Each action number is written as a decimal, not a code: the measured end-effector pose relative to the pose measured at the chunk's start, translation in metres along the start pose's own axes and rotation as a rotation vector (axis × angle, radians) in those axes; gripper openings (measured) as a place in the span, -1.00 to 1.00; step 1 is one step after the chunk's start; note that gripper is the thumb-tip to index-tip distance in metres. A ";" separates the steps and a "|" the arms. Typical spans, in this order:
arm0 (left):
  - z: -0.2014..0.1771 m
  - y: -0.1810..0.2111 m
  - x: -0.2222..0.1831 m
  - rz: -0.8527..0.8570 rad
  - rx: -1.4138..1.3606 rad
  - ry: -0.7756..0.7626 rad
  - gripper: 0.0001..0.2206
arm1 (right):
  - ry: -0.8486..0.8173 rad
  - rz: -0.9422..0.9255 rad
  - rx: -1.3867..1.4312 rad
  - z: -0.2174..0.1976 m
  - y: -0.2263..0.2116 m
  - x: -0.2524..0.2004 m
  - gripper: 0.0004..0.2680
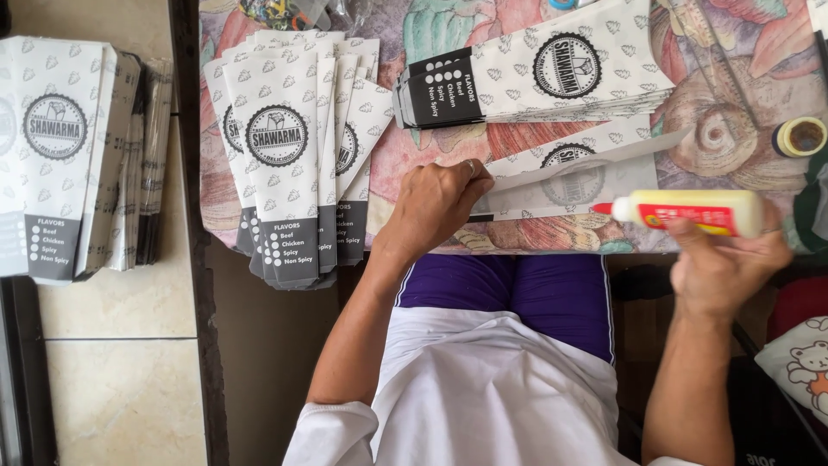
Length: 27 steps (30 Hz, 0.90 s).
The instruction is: The person applies glue from a bottle onto the edges of cardboard food containers and presses them together to assemble the packaging.
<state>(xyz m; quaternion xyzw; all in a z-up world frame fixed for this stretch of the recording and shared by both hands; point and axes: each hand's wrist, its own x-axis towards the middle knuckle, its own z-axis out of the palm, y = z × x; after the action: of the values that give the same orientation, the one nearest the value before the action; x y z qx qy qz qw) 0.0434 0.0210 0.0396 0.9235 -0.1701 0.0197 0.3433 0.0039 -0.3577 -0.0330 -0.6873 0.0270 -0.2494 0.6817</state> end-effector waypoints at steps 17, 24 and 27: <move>-0.009 -0.018 0.015 -0.144 -0.205 -0.108 -0.86 | -0.310 0.061 0.215 0.168 0.001 -0.079 -0.66; -0.005 -0.001 -0.004 -0.010 -0.108 -0.052 -0.79 | 0.177 0.444 0.704 0.032 0.042 -0.034 -0.56; 0.015 0.000 -0.027 0.025 -0.006 -0.009 -0.62 | 0.140 0.135 0.066 0.043 -0.040 0.012 -0.70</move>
<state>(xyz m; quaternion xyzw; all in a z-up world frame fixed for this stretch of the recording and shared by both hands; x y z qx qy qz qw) 0.0164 0.0191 0.0239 0.9203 -0.1835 0.0193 0.3449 0.0184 -0.3197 0.0110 -0.6420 0.1127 -0.2511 0.7156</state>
